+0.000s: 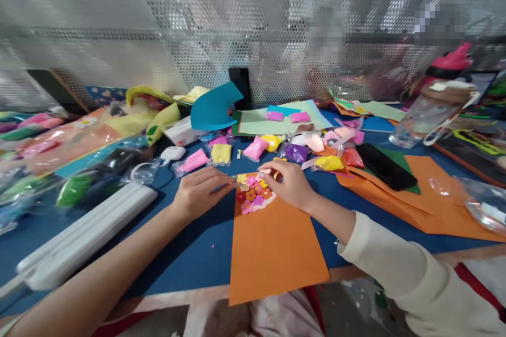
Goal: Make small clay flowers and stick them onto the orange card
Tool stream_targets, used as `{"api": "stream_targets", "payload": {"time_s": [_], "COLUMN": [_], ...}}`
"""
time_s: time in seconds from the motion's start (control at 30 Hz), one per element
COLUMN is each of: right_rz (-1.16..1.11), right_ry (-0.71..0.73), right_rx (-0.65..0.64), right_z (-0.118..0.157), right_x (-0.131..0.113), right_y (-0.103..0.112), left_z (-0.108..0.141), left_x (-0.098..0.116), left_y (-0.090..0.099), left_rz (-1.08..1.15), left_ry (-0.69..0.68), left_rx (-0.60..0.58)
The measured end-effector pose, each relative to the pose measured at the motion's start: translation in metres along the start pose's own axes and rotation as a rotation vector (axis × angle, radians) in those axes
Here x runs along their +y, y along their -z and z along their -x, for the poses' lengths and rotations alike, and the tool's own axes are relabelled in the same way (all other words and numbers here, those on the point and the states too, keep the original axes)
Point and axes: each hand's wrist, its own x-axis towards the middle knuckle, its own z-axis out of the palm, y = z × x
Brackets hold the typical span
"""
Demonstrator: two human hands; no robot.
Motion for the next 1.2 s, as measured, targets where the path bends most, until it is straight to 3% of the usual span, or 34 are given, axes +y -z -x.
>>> {"api": "stream_targets", "payload": {"time_s": [0.17,0.37,0.53,0.73,1.1,1.2], "right_rz": [0.06,0.179,0.221,0.227,0.168,0.181], "right_ry": [0.079,0.219,0.254,0.289,0.221,0.126], "right_rx": [0.05,0.167,0.102,0.047,-0.009,-0.047], "right_z": [-0.002,-0.002,0.001,0.003,0.003,0.001], "right_x": [-0.001,-0.001,-0.001,0.003,0.003,0.008], "right_y": [0.003,-0.002,-0.003,-0.003,0.0,-0.001], "left_z": [0.002,0.002,0.002,0.005,0.005,0.007], "left_x": [0.0,-0.002,-0.008,-0.014,-0.017,-0.018], "left_y": [-0.005,-0.008,0.001,-0.003,-0.001,-0.003], "left_rz": [-0.1,-0.063,-0.024,-0.046,0.003,-0.006], "left_ry": [-0.01,0.018,0.021,0.029,0.038,0.061], "left_rx": [-0.034,-0.046,-0.052,-0.105,-0.157,-0.156]}}
